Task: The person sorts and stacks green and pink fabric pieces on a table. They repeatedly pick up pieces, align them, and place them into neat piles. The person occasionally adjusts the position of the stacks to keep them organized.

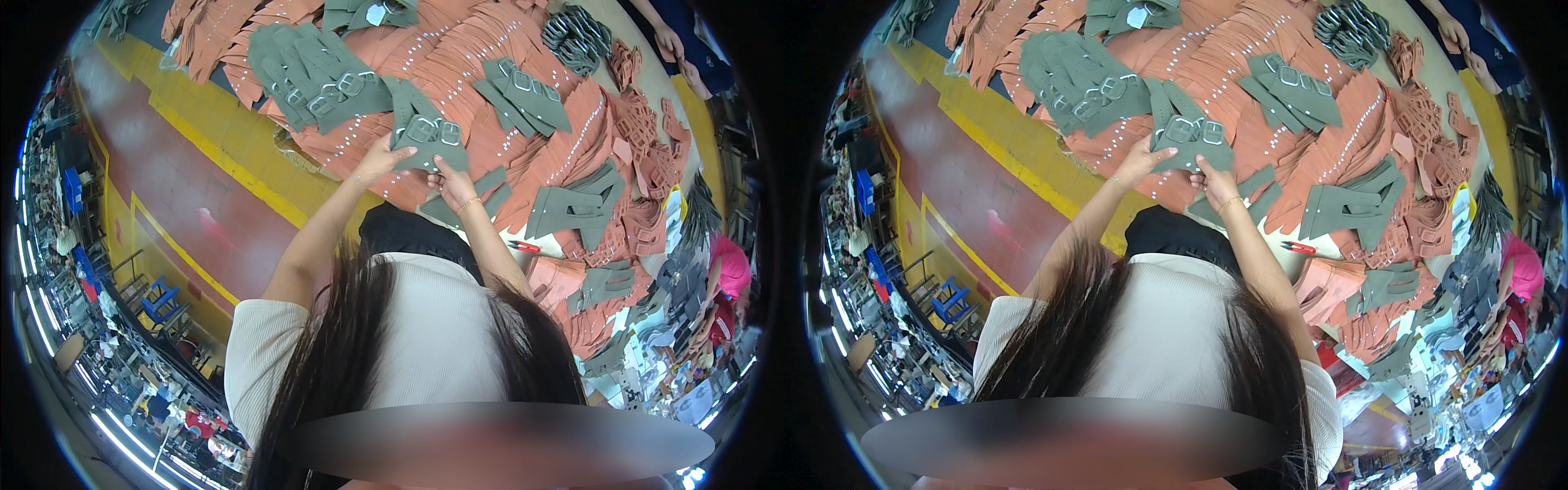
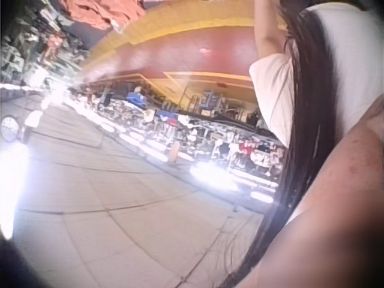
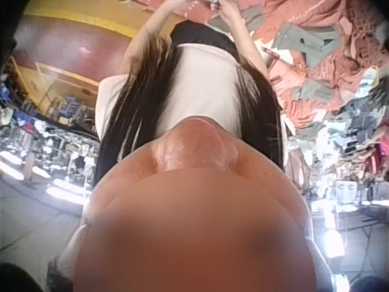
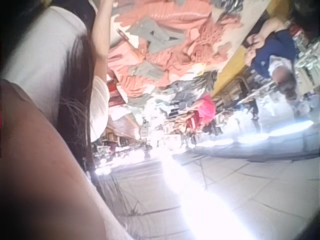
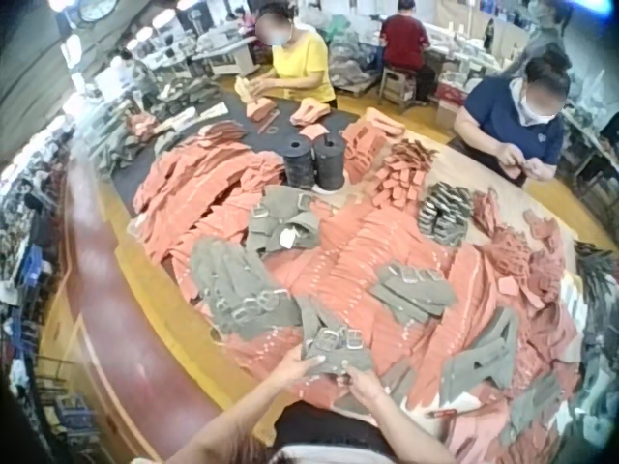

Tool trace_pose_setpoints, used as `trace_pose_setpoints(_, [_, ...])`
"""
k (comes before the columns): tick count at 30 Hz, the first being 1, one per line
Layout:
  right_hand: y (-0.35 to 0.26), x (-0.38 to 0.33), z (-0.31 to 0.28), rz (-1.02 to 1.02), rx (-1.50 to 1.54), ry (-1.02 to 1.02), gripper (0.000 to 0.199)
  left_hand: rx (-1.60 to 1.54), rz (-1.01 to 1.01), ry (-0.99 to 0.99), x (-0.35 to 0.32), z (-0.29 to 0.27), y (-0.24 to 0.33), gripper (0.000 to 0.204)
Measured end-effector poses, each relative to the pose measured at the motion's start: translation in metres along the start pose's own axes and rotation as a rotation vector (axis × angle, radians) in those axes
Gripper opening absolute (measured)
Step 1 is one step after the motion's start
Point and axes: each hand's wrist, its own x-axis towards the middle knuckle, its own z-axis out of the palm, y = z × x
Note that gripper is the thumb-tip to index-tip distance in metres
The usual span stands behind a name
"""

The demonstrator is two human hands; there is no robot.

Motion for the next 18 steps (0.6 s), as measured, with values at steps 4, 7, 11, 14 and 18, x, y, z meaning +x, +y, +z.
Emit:
trace_pose_setpoints(4, [0.004,-0.028,-0.021,-0.049,0.025,-0.254,0.030,0.068,0.271,0.007,-0.017,-0.007,0.001,0.033])
trace_pose_setpoints(7, [0.013,-0.045,-0.041,-0.051,-0.092,-0.156,0.031,-0.054,0.375,0.160,-0.030,-0.030,0.002,0.037])
trace_pose_setpoints(11, [0.024,-0.060,-0.066,-0.050,-0.142,-0.027,0.029,-0.145,0.441,0.434,-0.012,-0.066,-0.001,0.041])
trace_pose_setpoints(14, [0.029,-0.069,-0.087,-0.089,-0.135,0.069,0.028,0.175,0.144,0.559,0.005,-0.086,0.000,0.047])
trace_pose_setpoints(18, [0.033,-0.093,-0.121,-0.141,-0.142,0.277,0.024,0.727,-0.106,0.646,0.002,-0.093,0.006,0.065])
